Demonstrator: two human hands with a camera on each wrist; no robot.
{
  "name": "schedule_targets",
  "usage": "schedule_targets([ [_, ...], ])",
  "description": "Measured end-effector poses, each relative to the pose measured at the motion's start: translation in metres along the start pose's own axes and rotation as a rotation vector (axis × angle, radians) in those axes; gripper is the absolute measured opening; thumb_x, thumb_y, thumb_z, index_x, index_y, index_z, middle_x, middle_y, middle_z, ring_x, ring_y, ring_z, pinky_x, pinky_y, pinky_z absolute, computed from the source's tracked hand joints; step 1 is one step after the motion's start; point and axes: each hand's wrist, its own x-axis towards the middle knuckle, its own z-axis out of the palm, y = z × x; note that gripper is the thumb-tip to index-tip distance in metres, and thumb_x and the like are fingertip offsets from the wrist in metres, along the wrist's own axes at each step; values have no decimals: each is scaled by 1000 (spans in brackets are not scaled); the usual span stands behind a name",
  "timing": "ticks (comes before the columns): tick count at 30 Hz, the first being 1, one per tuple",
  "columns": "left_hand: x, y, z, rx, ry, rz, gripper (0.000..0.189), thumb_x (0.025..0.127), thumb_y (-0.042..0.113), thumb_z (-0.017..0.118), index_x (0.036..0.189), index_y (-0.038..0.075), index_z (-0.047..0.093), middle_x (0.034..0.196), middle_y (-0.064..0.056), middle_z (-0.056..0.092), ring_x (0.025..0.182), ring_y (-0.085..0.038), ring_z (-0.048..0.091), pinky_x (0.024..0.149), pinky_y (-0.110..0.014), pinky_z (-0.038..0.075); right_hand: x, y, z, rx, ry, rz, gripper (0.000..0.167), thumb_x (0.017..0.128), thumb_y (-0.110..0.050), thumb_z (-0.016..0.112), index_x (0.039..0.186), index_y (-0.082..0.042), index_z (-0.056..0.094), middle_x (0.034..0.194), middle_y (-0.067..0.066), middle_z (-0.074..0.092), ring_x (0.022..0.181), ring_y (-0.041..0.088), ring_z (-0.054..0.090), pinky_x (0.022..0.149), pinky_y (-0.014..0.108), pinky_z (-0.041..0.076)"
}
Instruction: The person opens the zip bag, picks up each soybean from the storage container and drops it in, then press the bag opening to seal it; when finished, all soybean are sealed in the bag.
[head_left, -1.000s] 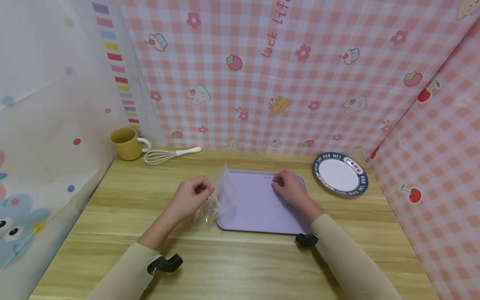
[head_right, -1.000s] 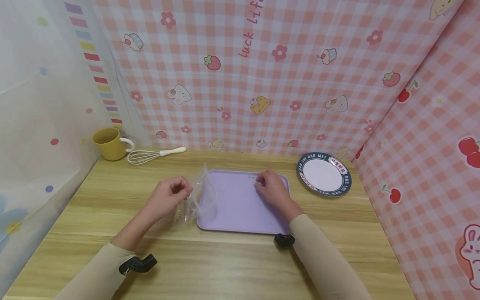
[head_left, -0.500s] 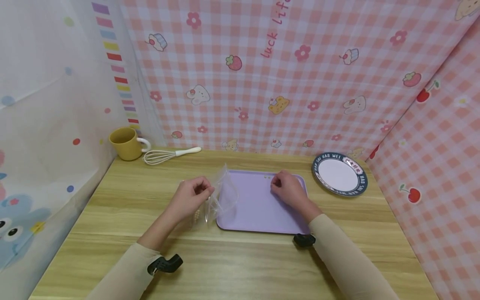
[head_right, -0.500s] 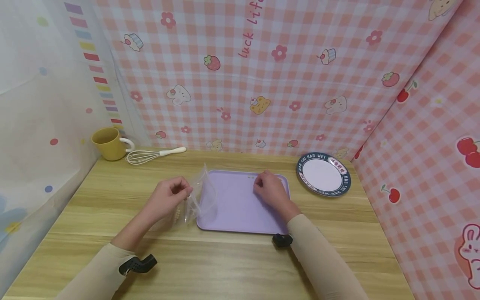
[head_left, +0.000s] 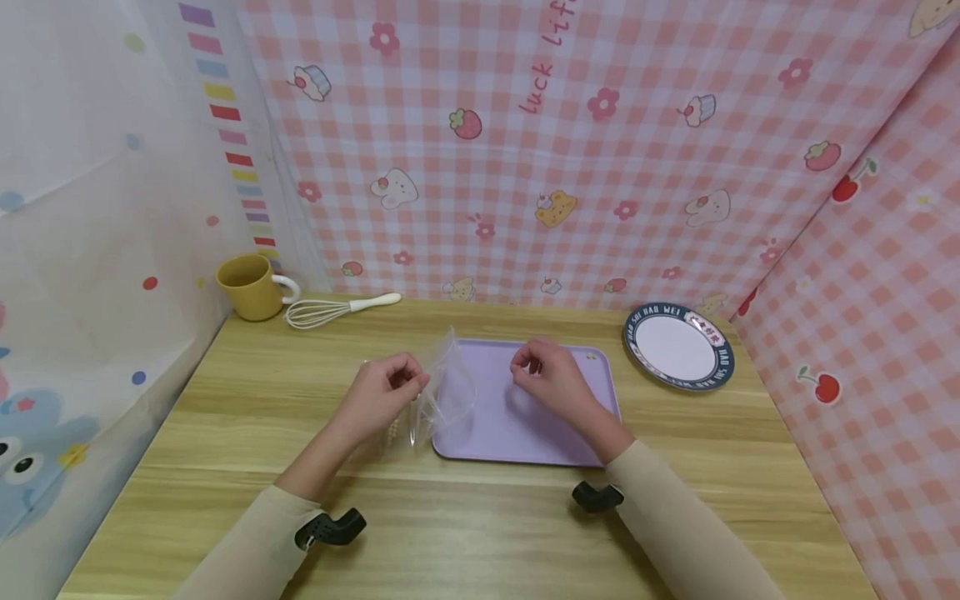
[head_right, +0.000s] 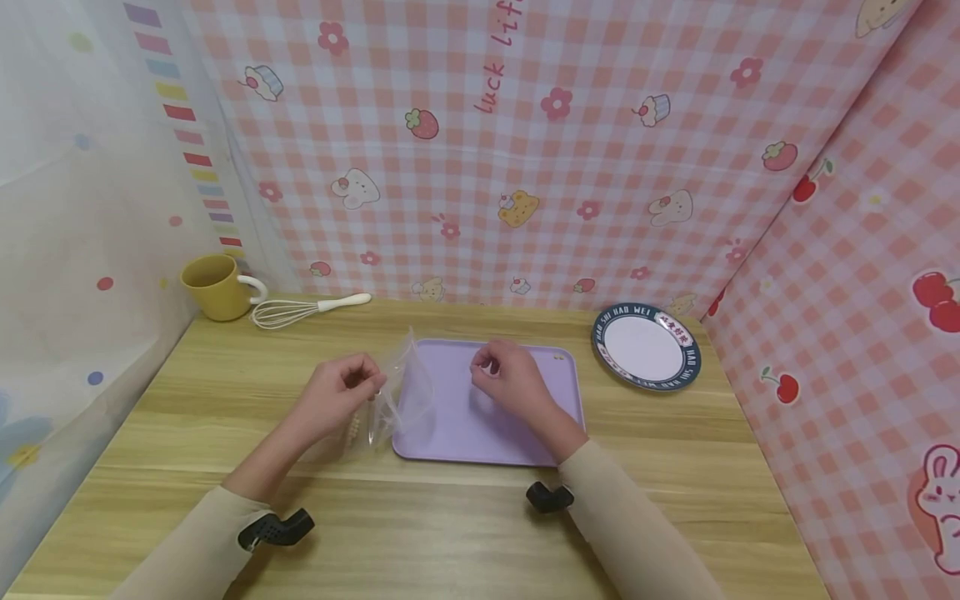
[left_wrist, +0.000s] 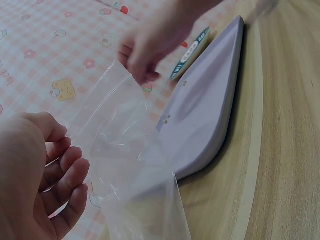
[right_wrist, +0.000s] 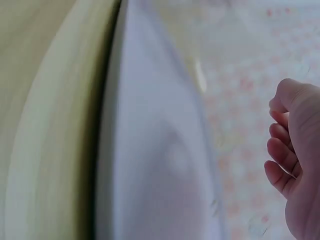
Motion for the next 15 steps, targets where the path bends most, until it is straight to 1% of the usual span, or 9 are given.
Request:
schedule_targets([
  [3, 0, 1, 0, -3, -4, -1, 14, 106, 13, 74, 92, 12, 72, 76, 1, 63, 69, -17, 54, 60, -26, 44, 1, -21, 3, 52, 15, -72, 6, 93, -1, 77, 93, -7, 74, 93, 3, 69, 85, 23, 63, 77, 35, 54],
  [7, 1, 0, 0, 1, -2, -4, 15, 107, 14, 74, 92, 14, 72, 76, 1, 64, 69, -17, 55, 60, -27, 45, 2, -44, 10, 45, 17, -166, 14, 93, 1, 79, 93, -12, 73, 95, 0, 69, 86, 22, 65, 78, 38, 57],
  [11, 1, 0, 0, 9, 1, 4, 16, 107, 15, 74, 91, 15, 72, 76, 1, 64, 68, -18, 55, 59, -27, 45, 2, -58, 19, 16, 3, -242, 13, 93, 0, 79, 95, -12, 73, 97, -1, 69, 87, 21, 65, 79, 38, 58],
  [15, 2, -1, 1, 3, 2, 16, 16, 106, 15, 75, 91, 15, 72, 75, 2, 63, 66, -16, 55, 58, -27, 44, 3, -66, 26, 8, -21, -275, 9, 95, -2, 78, 99, -9, 75, 99, 1, 69, 87, 21, 64, 79, 37, 58],
])
